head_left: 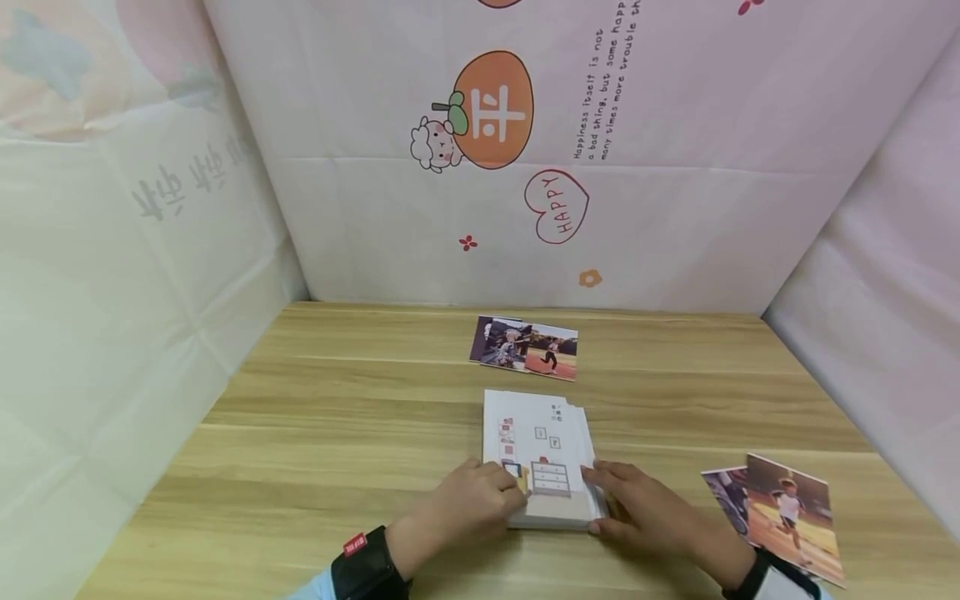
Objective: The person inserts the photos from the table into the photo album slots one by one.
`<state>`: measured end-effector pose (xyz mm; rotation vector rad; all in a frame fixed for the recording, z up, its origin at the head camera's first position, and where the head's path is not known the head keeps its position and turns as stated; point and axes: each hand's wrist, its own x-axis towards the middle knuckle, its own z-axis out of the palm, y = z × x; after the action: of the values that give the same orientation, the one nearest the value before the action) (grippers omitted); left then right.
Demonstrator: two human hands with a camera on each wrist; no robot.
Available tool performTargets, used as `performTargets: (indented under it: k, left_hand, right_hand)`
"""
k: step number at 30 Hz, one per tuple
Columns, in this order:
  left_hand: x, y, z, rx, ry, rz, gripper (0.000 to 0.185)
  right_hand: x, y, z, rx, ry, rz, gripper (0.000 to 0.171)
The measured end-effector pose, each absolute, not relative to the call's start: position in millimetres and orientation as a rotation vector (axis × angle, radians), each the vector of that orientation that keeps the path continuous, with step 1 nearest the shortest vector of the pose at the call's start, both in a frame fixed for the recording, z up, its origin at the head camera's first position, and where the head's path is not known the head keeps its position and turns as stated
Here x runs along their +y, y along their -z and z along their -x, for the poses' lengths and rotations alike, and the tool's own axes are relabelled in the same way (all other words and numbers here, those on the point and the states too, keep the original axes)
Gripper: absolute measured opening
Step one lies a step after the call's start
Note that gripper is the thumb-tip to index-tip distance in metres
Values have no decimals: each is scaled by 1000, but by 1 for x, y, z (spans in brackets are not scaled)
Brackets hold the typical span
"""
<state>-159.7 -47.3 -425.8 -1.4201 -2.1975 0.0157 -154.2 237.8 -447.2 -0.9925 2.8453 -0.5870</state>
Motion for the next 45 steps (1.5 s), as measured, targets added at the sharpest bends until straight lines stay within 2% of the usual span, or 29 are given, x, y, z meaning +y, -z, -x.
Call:
performTargets:
  k: [9, 21, 25, 32, 37, 41, 45]
  left_hand:
    - [-19, 426, 154, -2145, -178, 1400, 13]
    - [-4, 415, 152, -2152, -164, 1394, 9]
    - [-9, 413, 152, -2143, -20, 1360, 6]
    - [-25, 398, 148, -2184, 320, 1210, 39]
    - [-43, 390, 144, -2258, 457, 1104, 56]
    - [-57, 389, 141, -2280, 589, 1042, 68]
    - [-69, 390, 140, -2269, 738, 991, 70]
  right_hand:
    - [236, 448, 152, 2882, 601, 1055, 64]
    - [234, 450, 150, 2925, 591, 1074, 63]
    - [234, 450, 150, 2920, 596, 1078, 62]
    - [234, 450, 150, 2938, 605, 1103, 62]
    - [234, 451, 149, 2951, 609, 1097, 62]
    - [235, 451, 149, 2941, 606, 1077, 63]
    - [234, 451, 149, 2924, 606, 1053, 63]
